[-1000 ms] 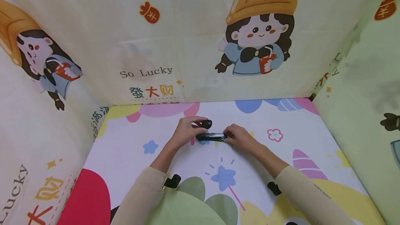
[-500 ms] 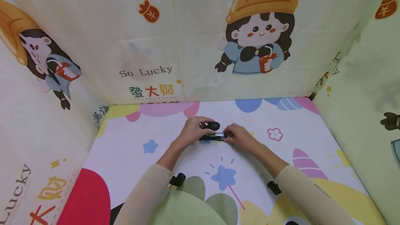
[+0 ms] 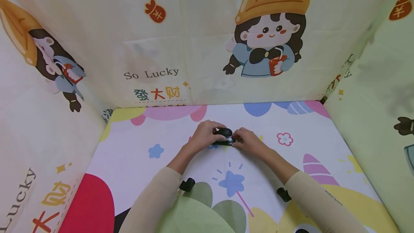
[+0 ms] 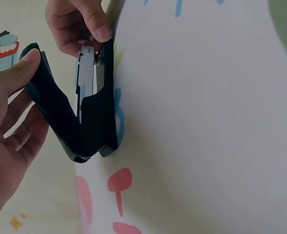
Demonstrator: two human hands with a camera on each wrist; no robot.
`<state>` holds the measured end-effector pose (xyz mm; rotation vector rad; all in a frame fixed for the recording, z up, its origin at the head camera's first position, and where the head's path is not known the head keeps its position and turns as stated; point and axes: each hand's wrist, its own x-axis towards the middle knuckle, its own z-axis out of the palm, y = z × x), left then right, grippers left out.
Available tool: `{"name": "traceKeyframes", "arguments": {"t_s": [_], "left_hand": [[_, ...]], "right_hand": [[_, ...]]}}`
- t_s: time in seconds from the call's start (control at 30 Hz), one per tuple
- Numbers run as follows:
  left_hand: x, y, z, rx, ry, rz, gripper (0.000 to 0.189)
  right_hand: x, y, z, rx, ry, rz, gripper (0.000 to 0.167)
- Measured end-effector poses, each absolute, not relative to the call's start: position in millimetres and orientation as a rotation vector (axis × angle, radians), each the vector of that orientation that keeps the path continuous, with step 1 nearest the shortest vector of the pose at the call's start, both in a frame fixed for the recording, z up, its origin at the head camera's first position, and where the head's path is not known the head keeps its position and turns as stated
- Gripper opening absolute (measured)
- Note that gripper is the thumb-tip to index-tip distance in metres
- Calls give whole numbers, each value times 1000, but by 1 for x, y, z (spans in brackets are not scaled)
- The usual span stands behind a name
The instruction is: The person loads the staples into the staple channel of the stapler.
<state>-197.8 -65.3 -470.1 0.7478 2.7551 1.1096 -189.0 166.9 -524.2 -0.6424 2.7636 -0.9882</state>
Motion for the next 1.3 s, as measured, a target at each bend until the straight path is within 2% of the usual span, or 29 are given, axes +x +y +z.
{"name": "traceKeyframes", "arguments": {"t_s": [0.8, 1.3], "left_hand": [[-203, -48, -481, 815, 2789, 847, 35], [-200, -62, -483, 805, 2707, 970, 26]], "right_hand": [[-187, 167, -523, -637, 2776, -976, 23], [-188, 167, -524, -633, 2778, -979, 25]]}}
